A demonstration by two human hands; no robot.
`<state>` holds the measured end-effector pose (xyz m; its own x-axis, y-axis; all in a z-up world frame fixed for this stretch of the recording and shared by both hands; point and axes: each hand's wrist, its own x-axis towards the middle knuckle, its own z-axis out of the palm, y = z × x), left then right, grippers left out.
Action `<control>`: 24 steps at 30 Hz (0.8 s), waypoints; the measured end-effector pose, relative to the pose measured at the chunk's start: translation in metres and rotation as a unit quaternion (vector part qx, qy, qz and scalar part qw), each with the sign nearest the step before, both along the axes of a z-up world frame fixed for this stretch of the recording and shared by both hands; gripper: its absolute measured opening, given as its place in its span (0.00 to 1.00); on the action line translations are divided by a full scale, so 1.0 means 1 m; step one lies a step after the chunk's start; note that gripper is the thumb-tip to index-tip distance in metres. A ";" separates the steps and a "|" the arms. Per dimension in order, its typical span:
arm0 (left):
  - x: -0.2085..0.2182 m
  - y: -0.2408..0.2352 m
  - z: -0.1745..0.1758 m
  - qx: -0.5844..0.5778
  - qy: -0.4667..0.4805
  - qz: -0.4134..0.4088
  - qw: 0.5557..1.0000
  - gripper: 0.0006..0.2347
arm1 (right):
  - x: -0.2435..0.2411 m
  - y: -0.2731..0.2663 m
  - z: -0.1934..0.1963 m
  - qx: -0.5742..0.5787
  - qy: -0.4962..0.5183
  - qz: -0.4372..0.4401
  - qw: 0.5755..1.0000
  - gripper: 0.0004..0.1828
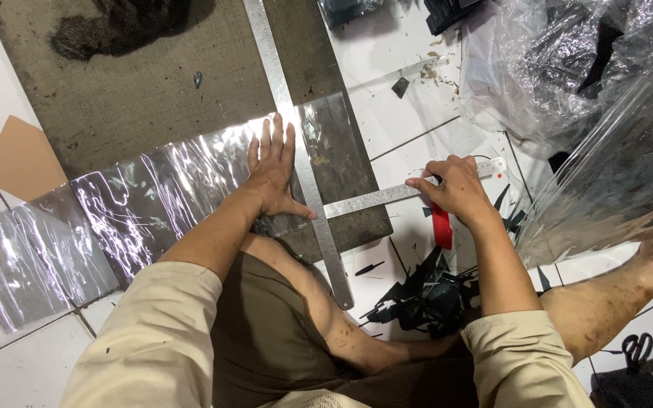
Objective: Cutting clear plastic film into smaller pieces using a ruler and a utility knife
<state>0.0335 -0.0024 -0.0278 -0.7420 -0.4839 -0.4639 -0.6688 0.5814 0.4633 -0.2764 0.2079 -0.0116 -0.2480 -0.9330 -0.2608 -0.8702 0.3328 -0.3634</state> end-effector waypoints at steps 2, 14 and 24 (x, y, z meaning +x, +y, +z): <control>-0.001 0.000 0.000 -0.001 -0.003 -0.001 1.000 0.74 | 0.000 0.000 0.001 0.000 0.001 -0.002 1.000 0.24; -0.001 0.000 -0.003 -0.008 -0.006 -0.001 1.000 0.74 | -0.001 -0.003 0.002 0.013 0.001 -0.010 1.000 0.23; -0.001 -0.001 -0.002 0.006 -0.004 0.002 1.000 0.74 | 0.000 -0.008 0.006 0.027 0.008 -0.009 1.000 0.22</control>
<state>0.0324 -0.0034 -0.0294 -0.7366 -0.4811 -0.4753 -0.6746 0.5730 0.4654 -0.2767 0.2000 -0.0052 -0.2697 -0.9127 -0.3071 -0.8691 0.3680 -0.3304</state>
